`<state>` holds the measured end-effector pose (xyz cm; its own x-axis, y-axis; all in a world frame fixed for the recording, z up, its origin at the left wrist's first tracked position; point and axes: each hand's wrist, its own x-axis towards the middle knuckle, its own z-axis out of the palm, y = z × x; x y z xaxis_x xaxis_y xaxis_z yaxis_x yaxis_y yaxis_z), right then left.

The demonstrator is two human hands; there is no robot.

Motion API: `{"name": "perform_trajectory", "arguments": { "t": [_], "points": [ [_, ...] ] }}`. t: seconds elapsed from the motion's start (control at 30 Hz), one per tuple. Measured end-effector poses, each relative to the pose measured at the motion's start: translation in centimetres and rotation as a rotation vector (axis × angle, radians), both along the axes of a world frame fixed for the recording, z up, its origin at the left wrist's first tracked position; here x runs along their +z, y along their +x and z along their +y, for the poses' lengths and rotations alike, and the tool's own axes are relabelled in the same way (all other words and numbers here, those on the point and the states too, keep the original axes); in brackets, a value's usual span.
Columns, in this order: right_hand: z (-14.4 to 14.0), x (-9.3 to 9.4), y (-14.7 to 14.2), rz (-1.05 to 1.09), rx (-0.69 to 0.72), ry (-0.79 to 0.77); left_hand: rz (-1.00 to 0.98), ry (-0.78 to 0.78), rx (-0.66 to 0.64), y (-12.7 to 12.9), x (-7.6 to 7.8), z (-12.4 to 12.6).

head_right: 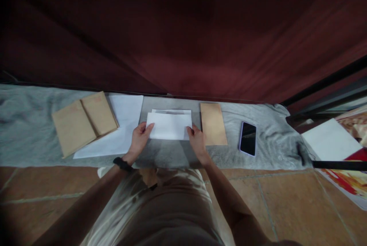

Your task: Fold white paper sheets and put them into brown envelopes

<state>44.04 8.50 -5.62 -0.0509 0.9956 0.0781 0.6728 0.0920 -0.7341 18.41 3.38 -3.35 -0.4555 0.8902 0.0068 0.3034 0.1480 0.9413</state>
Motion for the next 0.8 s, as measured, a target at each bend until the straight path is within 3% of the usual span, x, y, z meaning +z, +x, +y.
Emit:
{"name": "perform_trajectory", "arguments": {
  "t": [0.1, 0.27, 0.6, 0.8],
  "points": [
    [0.8, -0.2, -0.4, -0.081, -0.018, 0.002, -0.042, -0.006, 0.004, -0.3, 0.1, 0.1],
    [1.4, -0.2, -0.8, -0.162, -0.037, 0.012, -0.103, -0.074, -0.094, -0.8, -0.1, -0.3],
    [1.5, 2.1, -2.1, -0.506, -0.016, -0.168, 0.179, -0.186, 0.016, -0.4, -0.3, 0.6],
    [1.3, 3.0, -3.0, -0.718, -0.004, -0.155, 0.335, -0.350, -0.005, -0.6, 0.1, 1.6]
  ]
}}
